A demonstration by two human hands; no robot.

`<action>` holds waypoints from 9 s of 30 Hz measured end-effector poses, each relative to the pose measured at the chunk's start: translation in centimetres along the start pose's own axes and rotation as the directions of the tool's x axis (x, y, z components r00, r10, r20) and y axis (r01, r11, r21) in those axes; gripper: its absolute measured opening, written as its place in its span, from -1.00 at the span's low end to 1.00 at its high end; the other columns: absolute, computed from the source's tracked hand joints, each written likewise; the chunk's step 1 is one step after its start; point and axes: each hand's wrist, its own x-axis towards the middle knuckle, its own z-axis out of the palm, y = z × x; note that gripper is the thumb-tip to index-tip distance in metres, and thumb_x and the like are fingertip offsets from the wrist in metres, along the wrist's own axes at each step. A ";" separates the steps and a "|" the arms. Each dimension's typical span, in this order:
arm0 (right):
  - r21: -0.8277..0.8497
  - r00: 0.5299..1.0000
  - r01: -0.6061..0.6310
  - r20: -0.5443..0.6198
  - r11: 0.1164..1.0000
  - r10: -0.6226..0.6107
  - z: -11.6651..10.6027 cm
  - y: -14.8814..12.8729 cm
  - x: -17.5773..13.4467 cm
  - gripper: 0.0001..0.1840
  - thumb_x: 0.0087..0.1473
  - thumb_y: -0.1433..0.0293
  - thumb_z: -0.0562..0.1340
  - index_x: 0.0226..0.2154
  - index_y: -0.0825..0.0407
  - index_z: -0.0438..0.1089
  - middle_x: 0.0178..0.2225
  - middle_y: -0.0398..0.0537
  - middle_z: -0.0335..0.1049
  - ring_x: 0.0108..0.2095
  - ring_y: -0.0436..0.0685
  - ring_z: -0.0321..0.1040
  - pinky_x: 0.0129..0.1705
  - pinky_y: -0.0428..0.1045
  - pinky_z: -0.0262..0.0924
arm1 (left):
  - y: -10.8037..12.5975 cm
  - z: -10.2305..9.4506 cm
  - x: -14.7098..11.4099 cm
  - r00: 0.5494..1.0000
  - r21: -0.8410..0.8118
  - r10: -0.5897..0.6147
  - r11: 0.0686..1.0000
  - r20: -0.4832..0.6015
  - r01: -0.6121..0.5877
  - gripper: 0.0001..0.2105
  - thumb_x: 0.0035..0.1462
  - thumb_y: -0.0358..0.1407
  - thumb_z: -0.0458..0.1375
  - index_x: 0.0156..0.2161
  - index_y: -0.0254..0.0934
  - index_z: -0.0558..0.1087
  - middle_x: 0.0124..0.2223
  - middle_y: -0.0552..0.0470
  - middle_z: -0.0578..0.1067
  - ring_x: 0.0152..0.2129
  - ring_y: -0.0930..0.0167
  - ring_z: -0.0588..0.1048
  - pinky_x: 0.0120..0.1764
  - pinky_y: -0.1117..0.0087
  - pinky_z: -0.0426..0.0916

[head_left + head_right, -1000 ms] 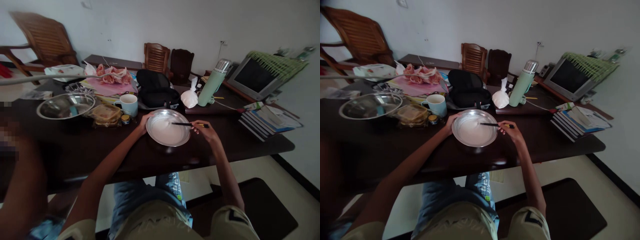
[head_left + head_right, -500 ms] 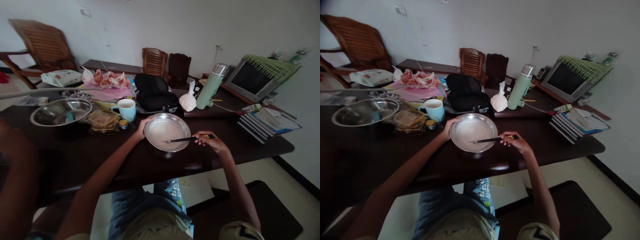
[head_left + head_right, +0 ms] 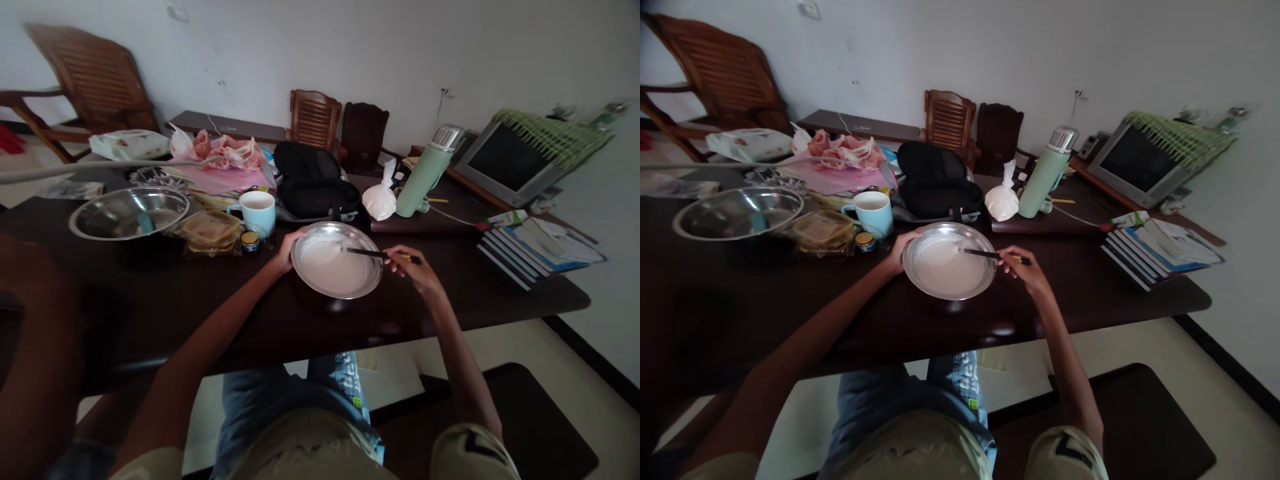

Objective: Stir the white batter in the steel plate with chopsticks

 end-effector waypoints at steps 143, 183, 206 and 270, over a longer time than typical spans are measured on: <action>-0.126 0.889 0.130 0.454 0.984 -0.060 -2.3 -0.5 4.8 -0.68 0.00 0.12 0.35 -0.30 0.02 0.57 -0.47 -0.06 0.51 -0.45 0.08 0.41 -0.34 -0.02 0.30 | 0.2 -0.1 -0.4 0.999 0.053 -0.046 0.998 -0.017 0.047 -0.69 -0.02 -0.35 0.11 -0.15 -0.32 0.53 -0.49 0.06 0.52 -0.45 0.32 0.49 -0.26 0.33 0.36; 0.093 0.999 0.029 0.012 0.995 -0.031 -0.6 0.1 5.6 -0.58 -0.12 0.04 0.38 -0.63 0.02 0.35 -0.67 -0.21 0.23 -0.66 -0.06 0.18 -0.66 -0.14 0.05 | 0.5 0.4 -0.6 0.997 0.050 -0.080 0.996 -0.014 0.080 -0.64 0.03 -0.39 0.04 -0.06 -0.33 0.50 -0.50 0.07 0.52 -0.49 0.37 0.49 -0.31 0.37 0.37; -0.020 0.958 0.048 0.284 0.999 -0.041 0.2 -0.3 4.7 -0.73 -0.10 0.17 0.41 -0.41 0.03 0.54 -0.52 -0.13 0.45 -0.51 0.01 0.34 -0.44 -0.07 0.22 | 0.3 0.1 -0.4 0.997 0.010 -0.079 0.997 0.018 0.079 -0.64 -0.02 -0.39 0.08 -0.08 -0.30 0.51 -0.37 0.03 0.57 -0.36 0.30 0.51 -0.21 0.32 0.37; -0.020 0.987 0.037 0.160 0.999 -0.033 -1.9 -0.2 4.9 -0.69 -0.06 0.10 0.38 -0.43 0.02 0.57 -0.55 -0.07 0.51 -0.55 0.06 0.42 -0.50 -0.05 0.28 | 0.8 0.8 -0.5 0.990 0.002 -0.121 0.993 -0.075 0.121 -0.68 0.06 -0.45 0.00 -0.17 -0.32 0.56 -0.55 0.06 0.52 -0.60 0.39 0.48 -0.39 0.41 0.38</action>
